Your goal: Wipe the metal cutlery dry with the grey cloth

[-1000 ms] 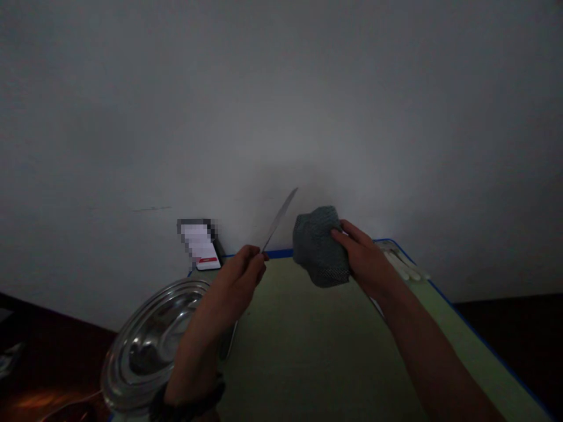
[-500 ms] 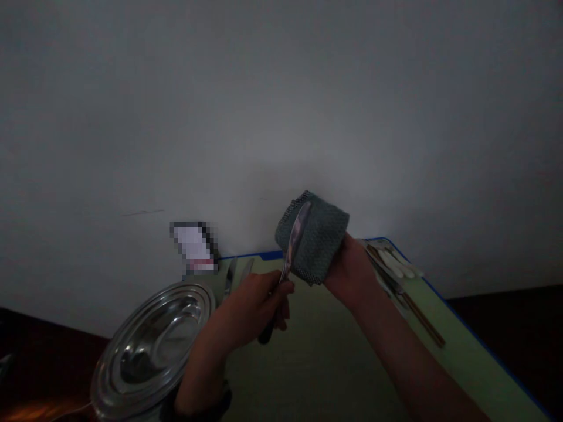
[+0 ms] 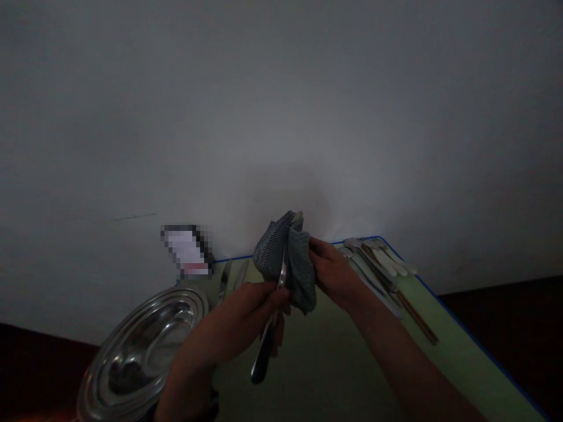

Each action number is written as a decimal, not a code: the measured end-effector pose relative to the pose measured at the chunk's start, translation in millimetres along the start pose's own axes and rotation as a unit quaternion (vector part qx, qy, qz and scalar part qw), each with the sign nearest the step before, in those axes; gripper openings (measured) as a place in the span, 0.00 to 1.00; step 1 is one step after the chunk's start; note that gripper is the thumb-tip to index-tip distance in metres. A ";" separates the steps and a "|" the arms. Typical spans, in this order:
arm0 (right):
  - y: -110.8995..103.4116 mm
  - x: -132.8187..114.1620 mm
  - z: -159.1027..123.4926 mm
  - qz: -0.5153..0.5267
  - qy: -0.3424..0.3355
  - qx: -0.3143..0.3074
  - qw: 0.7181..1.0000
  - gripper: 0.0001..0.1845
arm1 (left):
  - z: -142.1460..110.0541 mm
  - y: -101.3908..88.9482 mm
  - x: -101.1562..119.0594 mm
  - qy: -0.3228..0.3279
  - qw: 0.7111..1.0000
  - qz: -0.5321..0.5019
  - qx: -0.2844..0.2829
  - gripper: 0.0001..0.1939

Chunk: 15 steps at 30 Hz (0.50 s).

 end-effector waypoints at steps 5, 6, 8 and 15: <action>-27.0 -7.0 11.1 0.080 -0.025 0.150 0.985 0.09 | -1.1 -8.0 -2.1 0.023 0.998 -0.038 0.049 0.15; -31.1 -7.5 13.1 0.108 -0.023 0.166 0.980 0.09 | -0.9 -8.6 -2.2 0.028 0.997 -0.050 0.053 0.15; -34.2 -7.2 15.5 0.150 -0.005 0.163 0.975 0.10 | -0.4 -9.0 -1.6 0.033 0.995 -0.072 0.060 0.15; -0.5 1.7 3.0 0.089 0.012 0.091 0.992 0.13 | 10.6 -2.1 -5.6 0.021 0.998 0.002 0.053 0.17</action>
Point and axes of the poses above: each hand's wrist, its own z-axis towards the middle knuckle, its own y-axis out of the palm, x = y × z, the point moved 2 cm from there along z, towards the middle knuckle
